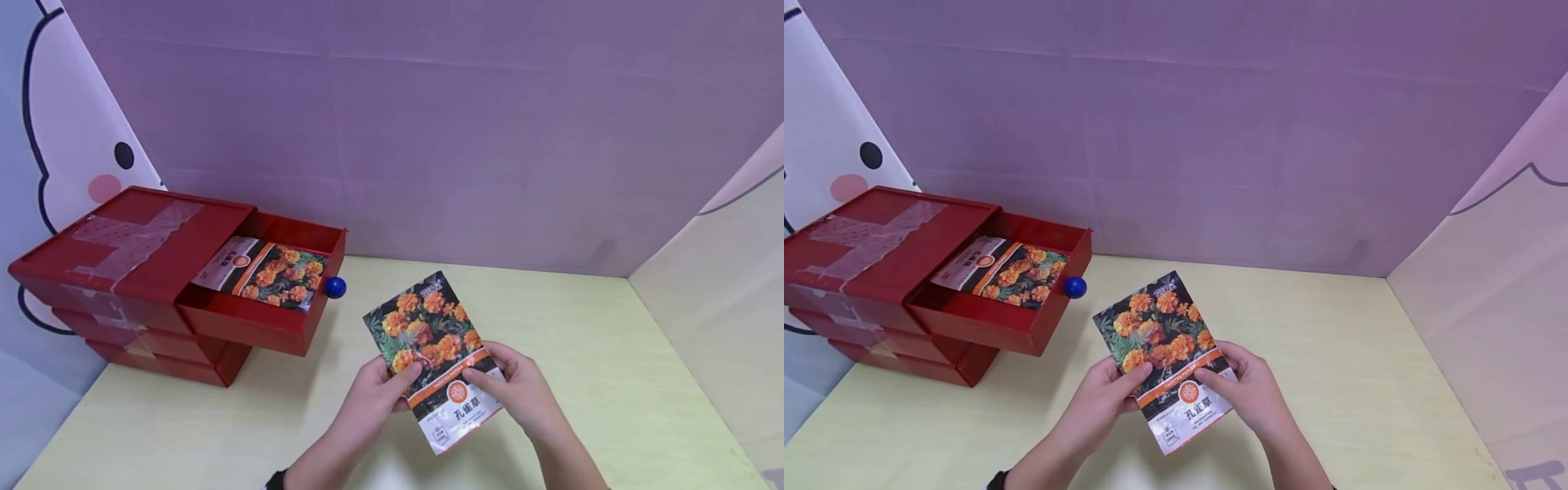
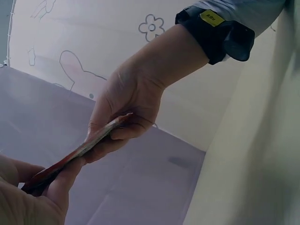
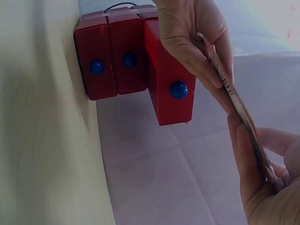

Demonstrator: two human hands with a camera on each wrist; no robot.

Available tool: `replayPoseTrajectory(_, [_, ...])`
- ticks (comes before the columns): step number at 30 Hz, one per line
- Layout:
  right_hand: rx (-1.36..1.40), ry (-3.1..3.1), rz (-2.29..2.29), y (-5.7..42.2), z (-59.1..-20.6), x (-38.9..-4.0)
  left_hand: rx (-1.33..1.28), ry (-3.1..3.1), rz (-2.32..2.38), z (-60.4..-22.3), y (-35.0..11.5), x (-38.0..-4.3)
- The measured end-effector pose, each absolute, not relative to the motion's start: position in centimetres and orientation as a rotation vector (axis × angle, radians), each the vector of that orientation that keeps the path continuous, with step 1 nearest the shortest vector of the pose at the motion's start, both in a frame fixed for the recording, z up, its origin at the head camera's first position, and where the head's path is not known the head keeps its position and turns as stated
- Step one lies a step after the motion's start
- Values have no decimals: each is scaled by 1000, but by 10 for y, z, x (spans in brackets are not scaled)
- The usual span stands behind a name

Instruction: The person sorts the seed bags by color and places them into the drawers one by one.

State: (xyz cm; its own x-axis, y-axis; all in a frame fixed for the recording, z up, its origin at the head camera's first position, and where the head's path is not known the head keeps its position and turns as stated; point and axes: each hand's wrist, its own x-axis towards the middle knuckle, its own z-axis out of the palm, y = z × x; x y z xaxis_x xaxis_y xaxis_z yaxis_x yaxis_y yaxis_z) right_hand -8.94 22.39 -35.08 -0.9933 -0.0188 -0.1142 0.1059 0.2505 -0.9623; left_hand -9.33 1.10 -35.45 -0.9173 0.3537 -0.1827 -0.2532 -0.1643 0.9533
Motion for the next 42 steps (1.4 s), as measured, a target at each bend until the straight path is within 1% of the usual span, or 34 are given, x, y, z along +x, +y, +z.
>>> replayPoseTrajectory(8, [40, 2397, -1881, 225, -350, -90, 83, 1770, 2122, -347, 2, -93])
replayPoseTrajectory(12, [-26, 2392, -1874, 227, -349, -90, 85, 1683, 2154, -345, -5, -93])
replayPoseTrajectory(14, [-143, 2397, -1866, 230, -349, -89, 93, 1616, 2174, -344, -11, -92])
replayPoseTrajectory(20, [-657, 2367, -1961, 240, -351, -90, 75, 1420, 2220, -338, -37, -87])
replayPoseTrajectory(22, [-711, 2351, -1996, 242, -352, -93, 94, 1335, 2247, -335, -48, -85])
replayPoseTrajectory(24, [-685, 2350, -2003, 241, -353, -97, 132, 1238, 2286, -331, -59, -83])
replayPoseTrajectory(28, [-472, 2349, -1993, 231, -356, -109, 231, 999, 2396, -320, -82, -85])
replayPoseTrajectory(30, [-395, 2326, -2017, 223, -358, -117, 232, 912, 2450, -314, -92, -90])
replayPoseTrajectory(34, [-349, 2281, -2026, 201, -363, -138, 129, 810, 2570, -301, -108, -101])
replayPoseTrajectory(42, [-436, 2301, -1805, 152, -369, -172, -104, 533, 2729, -289, -121, -122])
